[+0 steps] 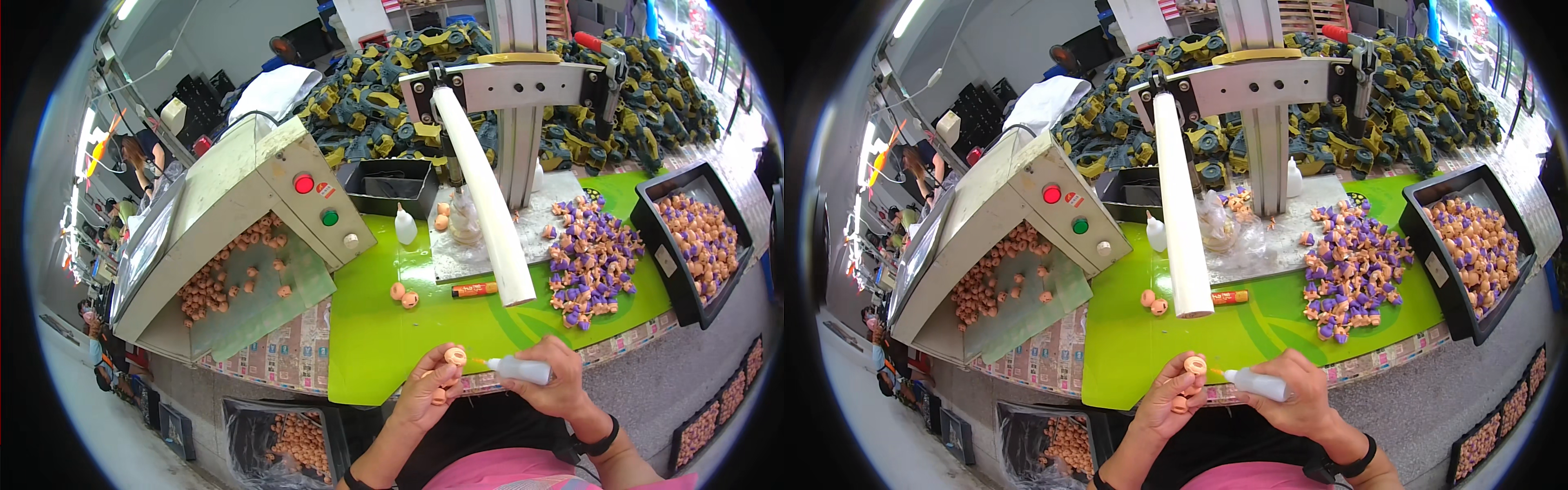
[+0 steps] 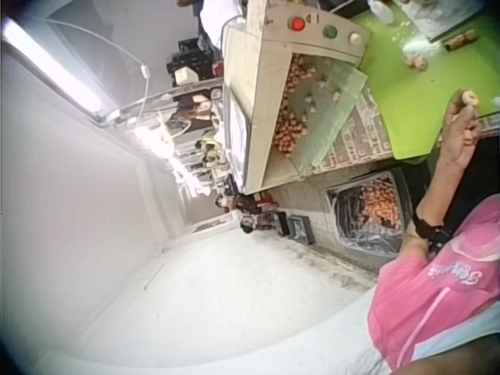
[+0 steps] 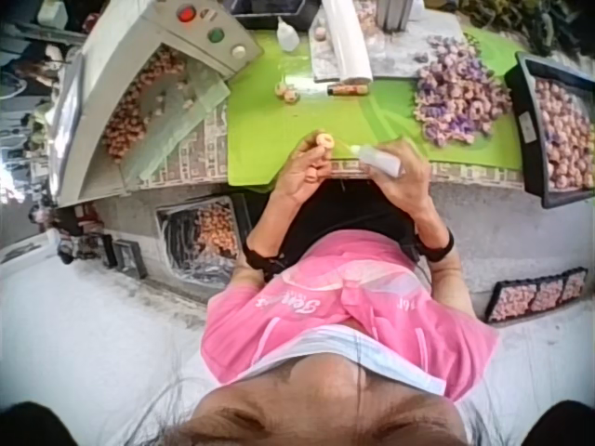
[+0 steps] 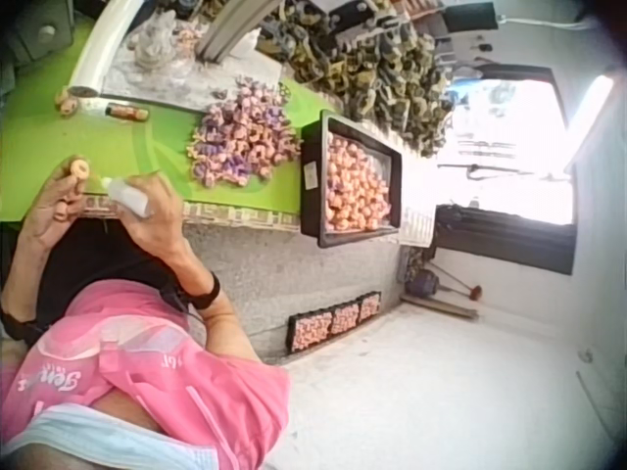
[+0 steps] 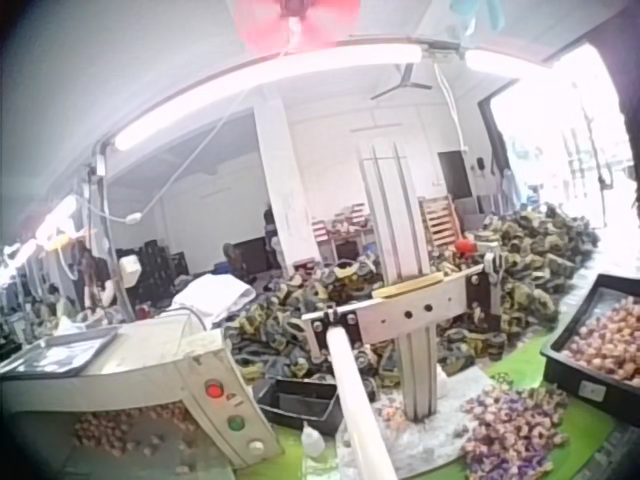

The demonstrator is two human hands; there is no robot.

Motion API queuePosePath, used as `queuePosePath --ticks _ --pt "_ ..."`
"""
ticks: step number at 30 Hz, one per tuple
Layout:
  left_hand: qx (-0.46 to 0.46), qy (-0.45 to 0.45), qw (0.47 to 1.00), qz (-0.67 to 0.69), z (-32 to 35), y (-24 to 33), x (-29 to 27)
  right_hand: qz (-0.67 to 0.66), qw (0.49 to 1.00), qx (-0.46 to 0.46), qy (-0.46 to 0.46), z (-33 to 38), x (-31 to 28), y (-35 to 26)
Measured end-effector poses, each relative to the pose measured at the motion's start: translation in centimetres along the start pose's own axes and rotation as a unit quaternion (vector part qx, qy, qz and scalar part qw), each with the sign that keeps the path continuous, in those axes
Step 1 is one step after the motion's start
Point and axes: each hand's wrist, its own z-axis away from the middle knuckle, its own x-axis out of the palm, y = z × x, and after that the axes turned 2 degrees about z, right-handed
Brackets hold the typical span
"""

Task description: Applying adhesive to small doll heads and placing them in a curing machine for processing.

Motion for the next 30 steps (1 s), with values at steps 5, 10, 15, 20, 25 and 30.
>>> queuePosePath --ticks 5,10,15,20,25,30 --pt "0.011 0.006 1.0 0.008 0.1 -0.1 0.0 -0.034 0.997 0.042 0.061 0.4 1.2 1.8" --pt "0.019 0.007 0.999 0.032 0.3 -0.2 -0.1 -0.003 0.998 0.052 0.039 -1.9 3.3 3.5" --pt "-0.009 0.037 0.994 0.106 0.6 -0.3 0.9 0.014 0.999 0.025 0.035 -2.6 6.2 5.6" --pt "-0.035 0.048 0.984 0.167 1.2 -0.1 0.3 -0.026 0.999 0.039 0.025 -2.7 4.9 4.8" --pt "-0.045 0.055 0.985 0.155 1.9 -0.3 -0.3 0.212 0.971 -0.062 0.093 -4.8 -1.2 6.9" --pt "-0.077 0.047 0.987 0.129 1.4 -0.9 0.4 0.378 0.921 0.058 0.08 -7.3 -4.3 9.6"
